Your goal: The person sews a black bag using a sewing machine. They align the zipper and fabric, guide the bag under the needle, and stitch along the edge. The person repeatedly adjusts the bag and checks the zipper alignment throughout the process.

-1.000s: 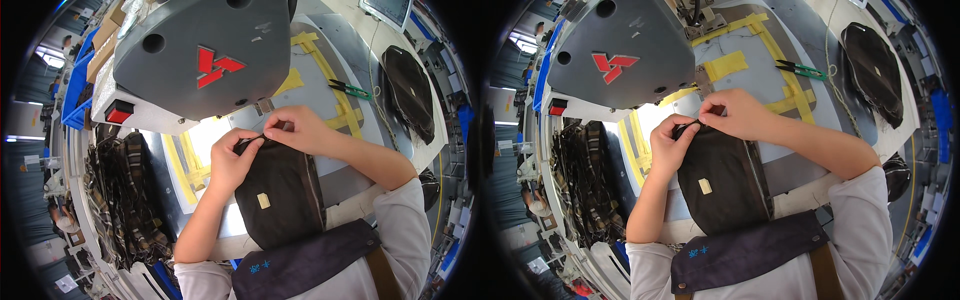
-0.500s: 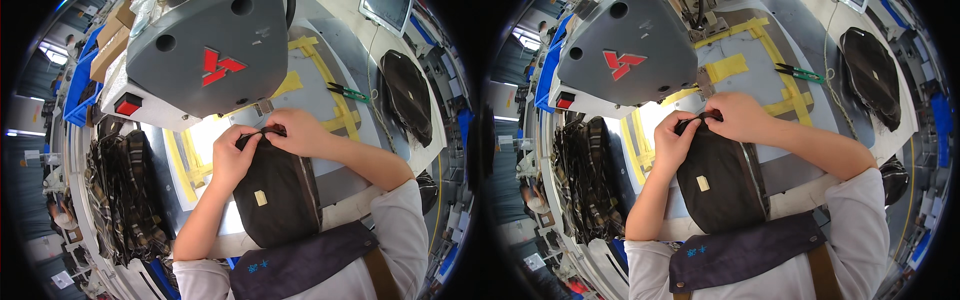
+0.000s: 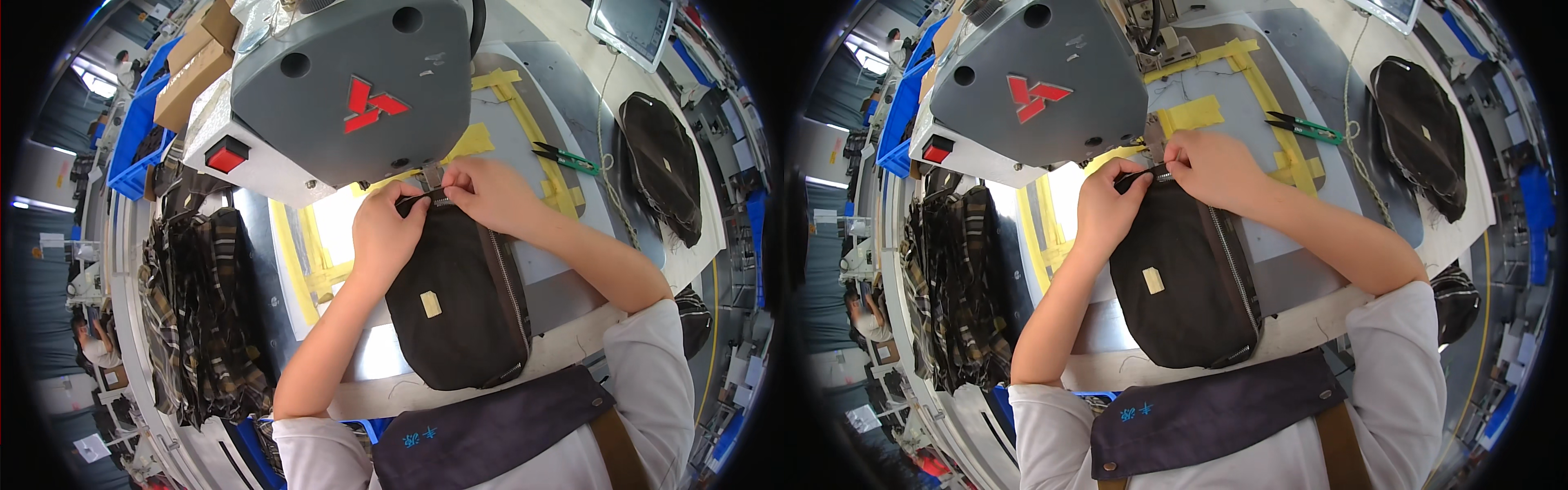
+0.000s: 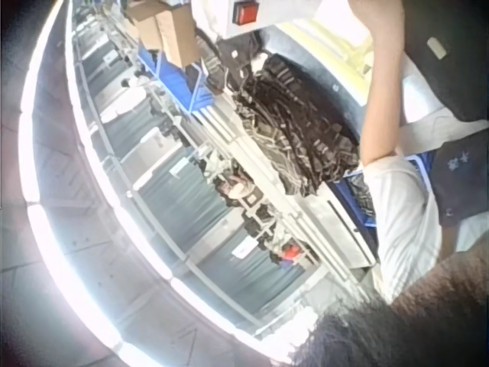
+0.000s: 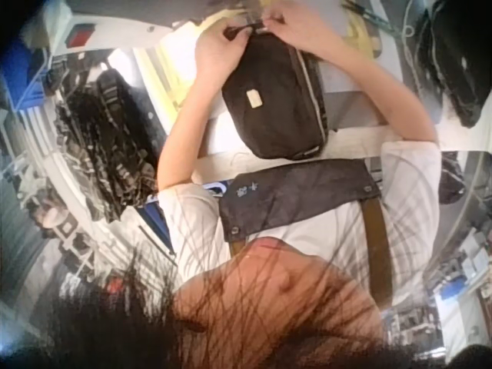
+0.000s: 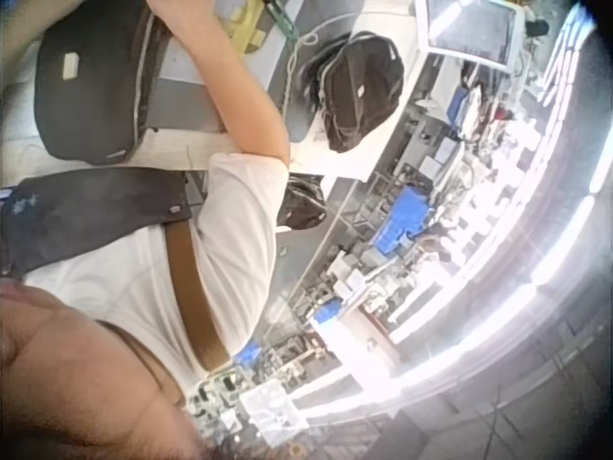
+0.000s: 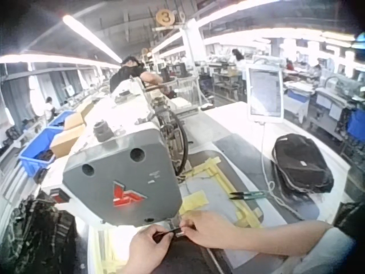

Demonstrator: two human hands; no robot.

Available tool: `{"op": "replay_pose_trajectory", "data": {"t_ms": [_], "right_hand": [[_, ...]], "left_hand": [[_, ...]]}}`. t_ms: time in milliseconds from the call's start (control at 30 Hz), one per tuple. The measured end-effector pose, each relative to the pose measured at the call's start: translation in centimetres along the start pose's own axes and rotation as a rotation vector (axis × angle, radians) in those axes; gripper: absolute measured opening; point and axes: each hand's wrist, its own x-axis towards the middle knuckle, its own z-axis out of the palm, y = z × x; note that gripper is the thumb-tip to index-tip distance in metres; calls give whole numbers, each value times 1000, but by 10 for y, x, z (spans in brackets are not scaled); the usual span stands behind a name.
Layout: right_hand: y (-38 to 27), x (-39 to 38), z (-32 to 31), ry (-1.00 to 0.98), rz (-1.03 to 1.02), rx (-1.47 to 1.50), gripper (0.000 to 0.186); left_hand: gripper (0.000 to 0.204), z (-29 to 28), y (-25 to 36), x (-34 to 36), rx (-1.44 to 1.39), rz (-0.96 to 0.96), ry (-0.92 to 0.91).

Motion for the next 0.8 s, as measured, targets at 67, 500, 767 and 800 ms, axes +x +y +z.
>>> {"op": "replay_pose_trajectory", "data": {"t_ms": [67, 500, 767, 800], "right_hand": [[-2, 5, -3, -20, 47, -6, 11], [6, 39, -5, -51, 24, -99, 14], [4, 23, -10, 150, -480, -264, 9], [6, 20, -9, 140, -498, -284, 9]], "left_hand": [[16, 3, -6, 4, 96, 138, 34], [26, -2, -7, 33, 48, 10, -112], [18, 2, -10, 35, 9, 212, 16], [17, 3, -11, 34, 12, 225, 24]]}}
